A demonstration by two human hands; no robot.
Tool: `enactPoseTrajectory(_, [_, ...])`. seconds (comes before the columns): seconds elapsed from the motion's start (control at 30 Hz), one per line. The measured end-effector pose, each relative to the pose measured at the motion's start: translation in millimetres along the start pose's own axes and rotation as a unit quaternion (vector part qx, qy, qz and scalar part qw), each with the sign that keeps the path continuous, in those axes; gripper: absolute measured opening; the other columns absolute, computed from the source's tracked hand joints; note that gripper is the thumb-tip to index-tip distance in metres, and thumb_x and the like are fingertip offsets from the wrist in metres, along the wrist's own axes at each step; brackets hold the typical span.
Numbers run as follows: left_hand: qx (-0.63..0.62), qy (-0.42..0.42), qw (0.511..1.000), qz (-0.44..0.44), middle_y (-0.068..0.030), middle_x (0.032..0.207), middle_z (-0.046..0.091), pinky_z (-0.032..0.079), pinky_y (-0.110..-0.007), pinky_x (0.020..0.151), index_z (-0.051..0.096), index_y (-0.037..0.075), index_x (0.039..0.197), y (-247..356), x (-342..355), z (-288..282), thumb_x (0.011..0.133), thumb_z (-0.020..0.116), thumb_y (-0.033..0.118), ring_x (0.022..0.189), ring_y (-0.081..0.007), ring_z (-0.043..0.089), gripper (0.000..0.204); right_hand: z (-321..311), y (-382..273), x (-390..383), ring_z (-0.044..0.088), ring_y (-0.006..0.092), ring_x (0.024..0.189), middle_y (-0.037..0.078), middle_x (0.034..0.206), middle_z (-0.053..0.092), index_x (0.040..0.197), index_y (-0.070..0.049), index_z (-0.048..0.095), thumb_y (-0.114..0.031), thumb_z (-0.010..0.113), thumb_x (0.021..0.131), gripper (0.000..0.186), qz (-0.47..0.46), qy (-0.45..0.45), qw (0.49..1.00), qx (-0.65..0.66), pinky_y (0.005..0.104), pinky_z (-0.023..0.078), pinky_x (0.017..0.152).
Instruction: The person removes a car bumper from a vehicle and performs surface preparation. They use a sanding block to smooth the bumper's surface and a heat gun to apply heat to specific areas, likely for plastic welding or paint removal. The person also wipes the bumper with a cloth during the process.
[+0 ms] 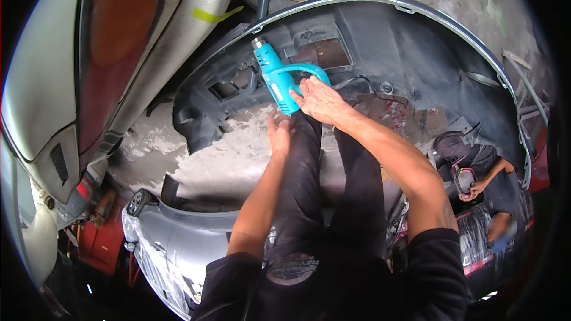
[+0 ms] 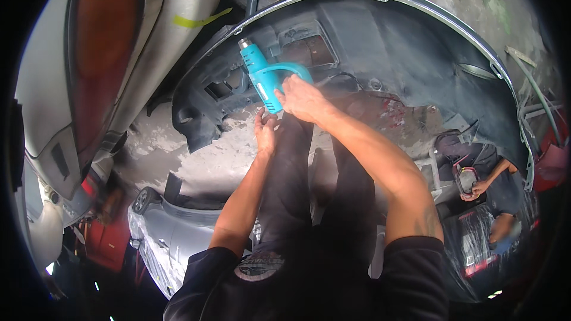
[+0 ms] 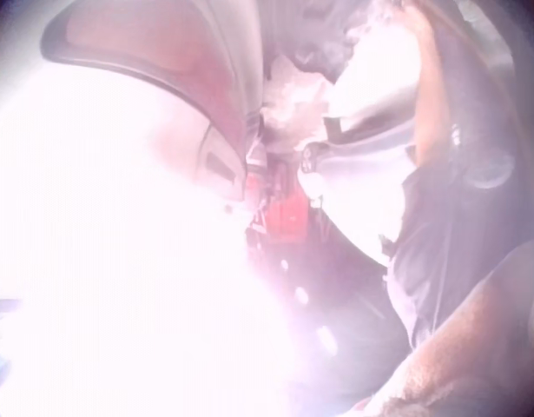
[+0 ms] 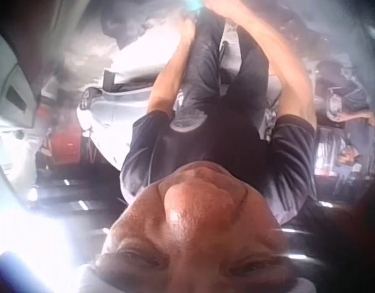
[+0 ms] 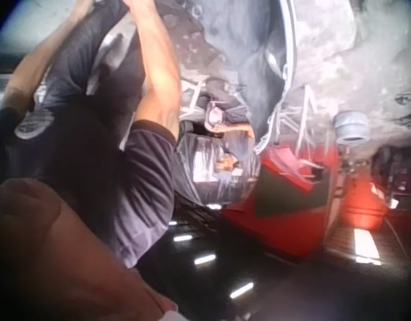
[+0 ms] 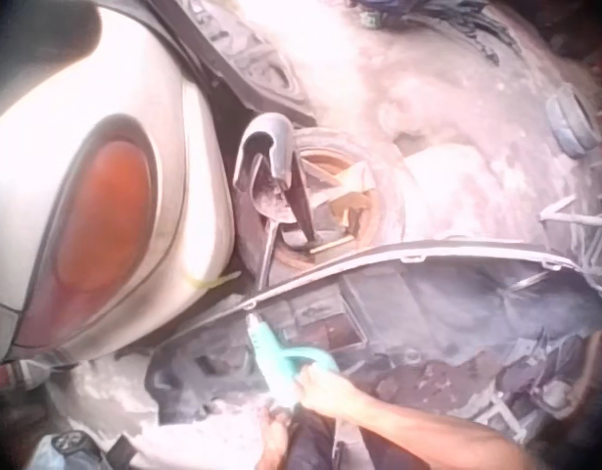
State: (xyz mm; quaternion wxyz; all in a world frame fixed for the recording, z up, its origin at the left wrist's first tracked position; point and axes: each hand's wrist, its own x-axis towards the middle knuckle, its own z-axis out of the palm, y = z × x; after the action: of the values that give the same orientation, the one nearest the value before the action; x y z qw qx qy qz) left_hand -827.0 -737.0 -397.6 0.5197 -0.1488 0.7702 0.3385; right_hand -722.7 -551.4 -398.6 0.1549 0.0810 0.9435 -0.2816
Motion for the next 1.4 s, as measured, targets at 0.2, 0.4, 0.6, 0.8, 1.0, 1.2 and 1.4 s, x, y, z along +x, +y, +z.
enactPoseTrajectory(0.2, [-0.117,-0.089,0.986,-0.08,-0.0203,0.141,0.045,0.056,-0.048,0.085,0.011,0.014,0.157,43,37,16,0.09,0.057,0.014,0.114,-0.0351,0.059,0.081,26,6,24,0.057,0.0371,0.119,0.027,0.126,0.059,0.134,0.002,0.056,-0.016,0.048,0.094,0.044,-0.038,-0.024,0.996,-0.078,0.0449,0.038,0.106])
enactPoseTrajectory(0.4, [-0.102,-0.07,0.987,-0.103,-0.0147,0.131,0.055,0.058,-0.04,0.074,0.017,0.019,0.156,36,65,13,0.089,0.057,0.01,0.105,-0.0288,0.061,0.078,-9,-20,13,0.053,0.0394,0.124,0.027,0.131,0.056,0.127,0.003,0.06,-0.02,0.051,0.095,0.04,0.0,-0.02,1.0,-0.006,0.0506,0.039,0.108])
enactPoseTrajectory(0.6, [-0.013,-0.069,0.989,-0.13,-0.0135,0.144,0.047,0.059,-0.041,0.073,0.01,0.022,0.159,45,65,6,0.089,0.062,0.015,0.123,-0.0326,0.051,0.088,-147,3,-49,0.061,0.0347,0.109,0.02,0.123,0.06,0.128,-0.005,0.062,-0.005,0.063,0.081,0.047,0.109,0.14,0.967,0.185,0.0464,0.049,0.096])
enactPoseTrajectory(0.8, [0.007,-0.046,0.989,-0.143,-0.0173,0.155,0.036,0.058,-0.044,0.078,0.004,0.023,0.16,47,63,-4,0.089,0.063,0.017,0.135,-0.0427,0.042,0.093,-284,114,-130,0.062,0.0321,0.102,0.018,0.11,0.065,0.121,-0.002,0.065,-0.011,0.069,0.084,0.038,0.229,0.27,0.933,0.06,0.0421,0.05,0.09])
enactPoseTrajectory(1.0, [-0.01,-0.027,0.995,-0.096,-0.0222,0.157,0.027,0.053,-0.056,0.087,0.007,0.025,0.16,42,64,2,0.09,0.062,0.022,0.137,-0.0504,0.034,0.089,-299,192,-163,0.055,0.0373,0.123,0.021,0.13,0.06,0.136,-0.001,0.054,-0.032,0.072,0.086,0.062,0.273,0.012,0.931,0.242,0.0445,0.043,0.106])
enactPoseTrajectory(1.2, [-0.042,0.024,0.994,-0.103,-0.0232,0.155,0.026,0.053,-0.058,0.088,0.003,0.024,0.16,39,53,15,0.091,0.062,0.025,0.137,-0.0527,0.032,0.091,-291,226,-169,0.053,0.0386,0.125,0.021,0.135,0.056,0.14,0.001,0.049,-0.039,0.074,0.084,0.073,0.197,-0.033,0.913,0.356,0.0435,0.041,0.108])
enactPoseTrajectory(1.4, [0.005,0.114,0.991,-0.065,-0.0215,0.153,0.032,0.052,-0.06,0.087,0.01,0.019,0.159,34,31,37,0.091,0.063,0.03,0.136,-0.0495,0.035,0.087,-284,237,-188,0.061,0.0301,0.109,0.019,0.123,0.064,0.136,0.0,0.055,-0.055,0.065,0.087,0.074,0.194,0.012,0.892,0.407,0.0394,0.046,0.095])
